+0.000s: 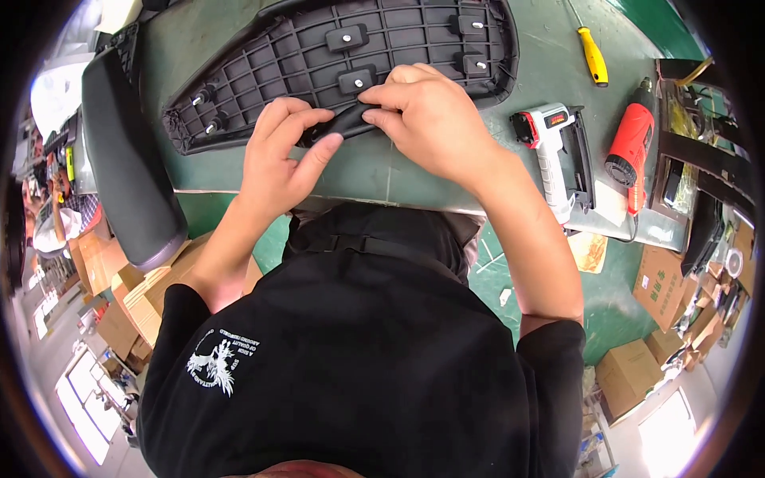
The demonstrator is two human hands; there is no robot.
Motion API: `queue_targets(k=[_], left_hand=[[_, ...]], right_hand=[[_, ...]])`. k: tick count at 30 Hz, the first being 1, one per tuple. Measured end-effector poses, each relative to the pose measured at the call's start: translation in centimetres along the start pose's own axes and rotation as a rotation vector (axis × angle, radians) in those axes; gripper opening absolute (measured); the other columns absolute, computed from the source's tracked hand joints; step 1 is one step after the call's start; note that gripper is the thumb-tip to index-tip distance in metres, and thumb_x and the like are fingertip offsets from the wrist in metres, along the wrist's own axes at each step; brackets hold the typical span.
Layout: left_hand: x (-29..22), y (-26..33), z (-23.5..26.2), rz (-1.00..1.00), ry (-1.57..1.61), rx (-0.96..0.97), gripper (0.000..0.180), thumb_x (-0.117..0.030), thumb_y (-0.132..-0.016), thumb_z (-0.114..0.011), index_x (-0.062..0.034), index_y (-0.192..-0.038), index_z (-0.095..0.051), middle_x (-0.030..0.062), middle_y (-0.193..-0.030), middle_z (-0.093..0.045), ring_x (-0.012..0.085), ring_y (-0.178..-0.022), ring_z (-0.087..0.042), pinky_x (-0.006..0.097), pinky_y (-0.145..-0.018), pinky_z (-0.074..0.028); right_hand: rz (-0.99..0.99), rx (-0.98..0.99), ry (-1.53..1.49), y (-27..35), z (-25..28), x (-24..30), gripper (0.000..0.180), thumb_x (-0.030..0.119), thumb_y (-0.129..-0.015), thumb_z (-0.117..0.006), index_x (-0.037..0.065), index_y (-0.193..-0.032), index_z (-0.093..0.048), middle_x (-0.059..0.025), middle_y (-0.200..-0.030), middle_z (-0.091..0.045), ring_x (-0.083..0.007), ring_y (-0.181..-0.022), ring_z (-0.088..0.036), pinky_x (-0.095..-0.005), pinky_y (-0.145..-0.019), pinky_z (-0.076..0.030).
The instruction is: Assembling seat covers onto plastic bases using a screwdriver and pneumatic stapler.
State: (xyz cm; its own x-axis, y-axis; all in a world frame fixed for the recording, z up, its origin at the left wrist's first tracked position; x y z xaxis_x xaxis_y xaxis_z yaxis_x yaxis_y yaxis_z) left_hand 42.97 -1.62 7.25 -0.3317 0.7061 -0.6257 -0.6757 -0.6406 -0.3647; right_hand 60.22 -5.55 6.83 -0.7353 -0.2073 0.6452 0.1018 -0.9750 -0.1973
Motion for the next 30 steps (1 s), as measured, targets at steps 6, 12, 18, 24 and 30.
queue_targets(k=[6, 12, 18, 24, 30], left_hand=[[0.6, -1.0, -0.6, 0.181, 0.145, 0.185, 0.021, -0.01, -0.091, -0.079, -0.0022, -0.11, -0.078, 0.0093, -0.097, -0.061, 0.0275, -0.092, -0.063, 0.039, -0.079, -0.053], [1.4, -1.6, -0.7, 0.183, 0.176, 0.234, 0.022, -0.01, -0.09, -0.078, -0.0024, -0.111, -0.077, 0.0099, -0.096, -0.059, 0.0271, -0.089, -0.061, 0.038, -0.079, -0.053], [-1.1, -2.1, 0.1, -0.029, -0.022, 0.219, 0.024, -0.007, -0.085, -0.079, -0.0056, -0.109, -0.077, 0.0119, -0.094, -0.062, 0.0324, -0.091, -0.061, 0.042, -0.08, -0.052], [-1.4, -1.7, -0.9, 0.001, 0.034, 0.181, 0.023, -0.024, -0.088, -0.082, -0.0073, -0.103, -0.076, 0.0142, -0.094, -0.056, 0.037, -0.093, -0.06, 0.047, -0.082, -0.051], [-4.1, -4.8, -2.9, -0.112, 0.165, 0.631, 0.023, -0.026, -0.091, -0.068, -0.0052, -0.087, -0.076, 0.0202, -0.091, -0.068, 0.0412, -0.087, -0.069, 0.051, -0.075, -0.055]], right_hand=[[0.015, -0.074, -0.051, 0.2, 0.3, 0.0, 0.015, 0.014, -0.087, -0.082, 0.008, -0.101, -0.081, -0.007, -0.092, -0.07, -0.0294, -0.095, -0.067, -0.0413, -0.09, -0.055], [-0.025, -0.113, -0.012, 0.2, -0.4, 0.2, 0.01, 0.016, -0.088, -0.08, 0.009, -0.096, -0.08, -0.0048, -0.089, -0.068, -0.0288, -0.099, -0.066, -0.0427, -0.093, -0.053], [0.13, -0.003, 0.008, -0.5, 0.0, 1.6, 0.011, 0.018, -0.089, -0.078, 0.008, -0.096, -0.077, -0.0087, -0.097, -0.066, -0.0325, -0.098, -0.062, -0.0452, -0.089, -0.051], [0.038, -0.062, -0.032, 0.8, 0.2, 1.6, 0.01, 0.0, -0.091, -0.069, 0.002, -0.094, -0.06, -0.0171, -0.098, -0.059, -0.039, -0.101, -0.058, -0.0457, -0.094, -0.047], [-0.141, 0.083, -0.244, 2.3, 2.2, 2.3, 0.008, -0.001, -0.095, -0.066, -0.002, -0.095, -0.058, -0.0178, -0.096, -0.061, -0.0361, -0.092, -0.06, -0.0413, -0.084, -0.05]])
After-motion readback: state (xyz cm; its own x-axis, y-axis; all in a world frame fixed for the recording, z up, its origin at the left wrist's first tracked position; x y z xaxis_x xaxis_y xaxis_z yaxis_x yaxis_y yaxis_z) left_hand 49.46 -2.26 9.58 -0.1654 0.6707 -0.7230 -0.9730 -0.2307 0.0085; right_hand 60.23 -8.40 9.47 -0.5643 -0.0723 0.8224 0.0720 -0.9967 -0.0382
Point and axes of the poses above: each hand's wrist, its own y-axis away from the middle knuckle, its own z-axis out of the back of the hand, x = y × z, the point moved 9 cm from there along -y, towards the middle knuckle
